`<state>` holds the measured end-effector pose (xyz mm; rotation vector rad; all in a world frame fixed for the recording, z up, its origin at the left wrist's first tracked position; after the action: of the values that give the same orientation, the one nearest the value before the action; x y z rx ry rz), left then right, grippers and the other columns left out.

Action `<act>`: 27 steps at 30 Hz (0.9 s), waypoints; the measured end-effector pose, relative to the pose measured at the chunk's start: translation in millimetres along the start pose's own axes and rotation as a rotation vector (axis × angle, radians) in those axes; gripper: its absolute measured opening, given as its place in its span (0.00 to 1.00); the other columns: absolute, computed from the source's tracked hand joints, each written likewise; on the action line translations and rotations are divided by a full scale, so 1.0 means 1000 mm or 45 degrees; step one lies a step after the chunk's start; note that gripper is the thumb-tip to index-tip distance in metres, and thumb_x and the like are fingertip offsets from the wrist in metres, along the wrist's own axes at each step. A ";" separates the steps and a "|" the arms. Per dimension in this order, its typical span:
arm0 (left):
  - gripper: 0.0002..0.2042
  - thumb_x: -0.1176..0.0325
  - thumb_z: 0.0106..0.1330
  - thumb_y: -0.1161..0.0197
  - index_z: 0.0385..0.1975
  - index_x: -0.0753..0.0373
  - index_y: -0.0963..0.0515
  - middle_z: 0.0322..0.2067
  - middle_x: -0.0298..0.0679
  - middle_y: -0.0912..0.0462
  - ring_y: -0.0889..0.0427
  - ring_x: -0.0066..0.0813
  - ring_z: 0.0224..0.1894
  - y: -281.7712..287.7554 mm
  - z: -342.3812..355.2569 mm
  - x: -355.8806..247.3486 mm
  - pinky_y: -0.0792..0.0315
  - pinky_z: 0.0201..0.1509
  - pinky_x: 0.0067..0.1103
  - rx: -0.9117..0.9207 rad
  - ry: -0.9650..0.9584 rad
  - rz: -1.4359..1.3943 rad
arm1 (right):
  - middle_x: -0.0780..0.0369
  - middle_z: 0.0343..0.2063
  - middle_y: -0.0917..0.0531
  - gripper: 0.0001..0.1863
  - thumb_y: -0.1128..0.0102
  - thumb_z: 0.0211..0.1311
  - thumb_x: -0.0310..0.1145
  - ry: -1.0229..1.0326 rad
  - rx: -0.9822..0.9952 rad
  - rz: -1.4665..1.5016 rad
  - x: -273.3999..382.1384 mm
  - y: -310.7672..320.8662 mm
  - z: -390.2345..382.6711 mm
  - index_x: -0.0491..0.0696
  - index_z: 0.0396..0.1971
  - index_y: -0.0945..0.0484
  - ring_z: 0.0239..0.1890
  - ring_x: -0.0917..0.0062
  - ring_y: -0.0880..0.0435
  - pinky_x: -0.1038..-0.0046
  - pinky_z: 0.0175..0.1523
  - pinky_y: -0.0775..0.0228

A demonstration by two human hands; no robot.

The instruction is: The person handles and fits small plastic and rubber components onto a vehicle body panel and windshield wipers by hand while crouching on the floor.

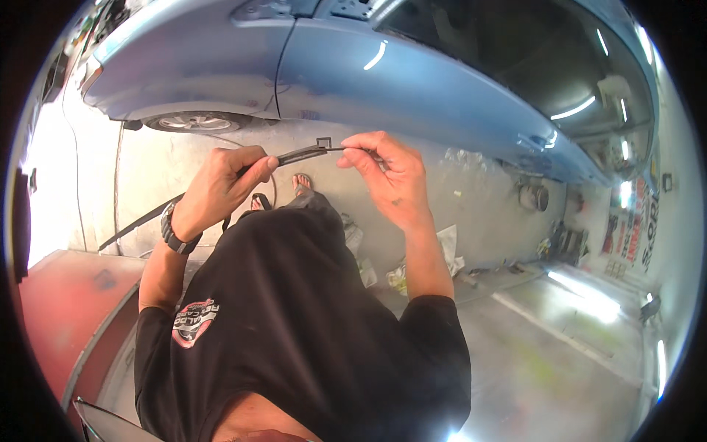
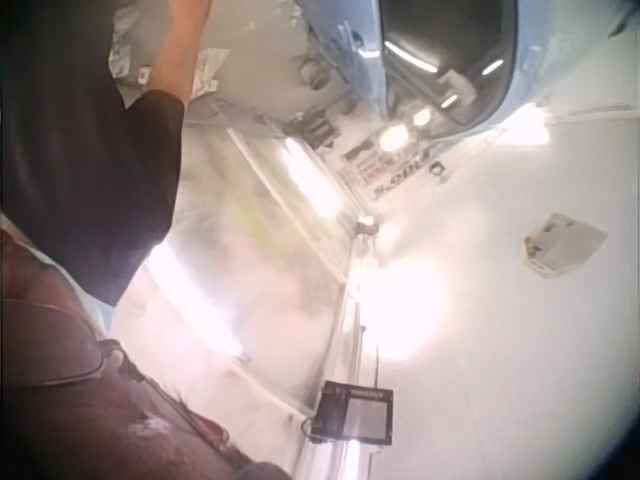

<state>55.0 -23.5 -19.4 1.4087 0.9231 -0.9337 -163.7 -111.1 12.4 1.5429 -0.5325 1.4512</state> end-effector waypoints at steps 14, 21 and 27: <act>0.21 0.54 0.73 0.41 0.25 0.67 0.19 0.14 0.37 0.28 0.36 0.23 0.18 -0.022 0.064 -0.015 0.38 0.24 0.25 0.399 0.115 0.198 | 0.60 0.26 0.17 0.06 0.36 0.61 0.21 0.192 -0.039 -0.230 -0.020 0.053 0.000 0.40 0.38 0.18 0.27 0.74 0.17 0.74 0.33 0.27; 0.16 0.59 0.70 0.37 0.28 0.68 0.19 0.16 0.44 0.25 0.33 0.36 0.17 -0.019 0.075 -0.034 0.35 0.24 0.29 0.257 -0.034 0.366 | 0.60 0.26 0.18 0.06 0.35 0.60 0.23 0.266 0.122 -0.394 -0.010 0.064 0.015 0.43 0.37 0.18 0.26 0.72 0.21 0.72 0.31 0.31; 0.15 0.62 0.69 0.36 0.27 0.68 0.21 0.18 0.43 0.28 0.34 0.39 0.19 -0.019 0.072 -0.043 0.36 0.26 0.30 0.119 -0.127 0.482 | 0.63 0.24 0.19 0.04 0.38 0.61 0.19 0.217 0.134 -0.195 -0.022 0.064 0.020 0.39 0.35 0.18 0.22 0.82 0.21 0.78 0.27 0.30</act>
<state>19.3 -95.8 11.2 1.5351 0.5183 -0.7584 -209.6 -164.2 14.4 1.4896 -0.2345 1.4945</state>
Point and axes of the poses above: each hand's wrist, its own z-axis towards the middle knuckle, its own y-axis out of the back of the hand, x = y × z, the point moved 5 cm from there along z, towards the middle knuckle
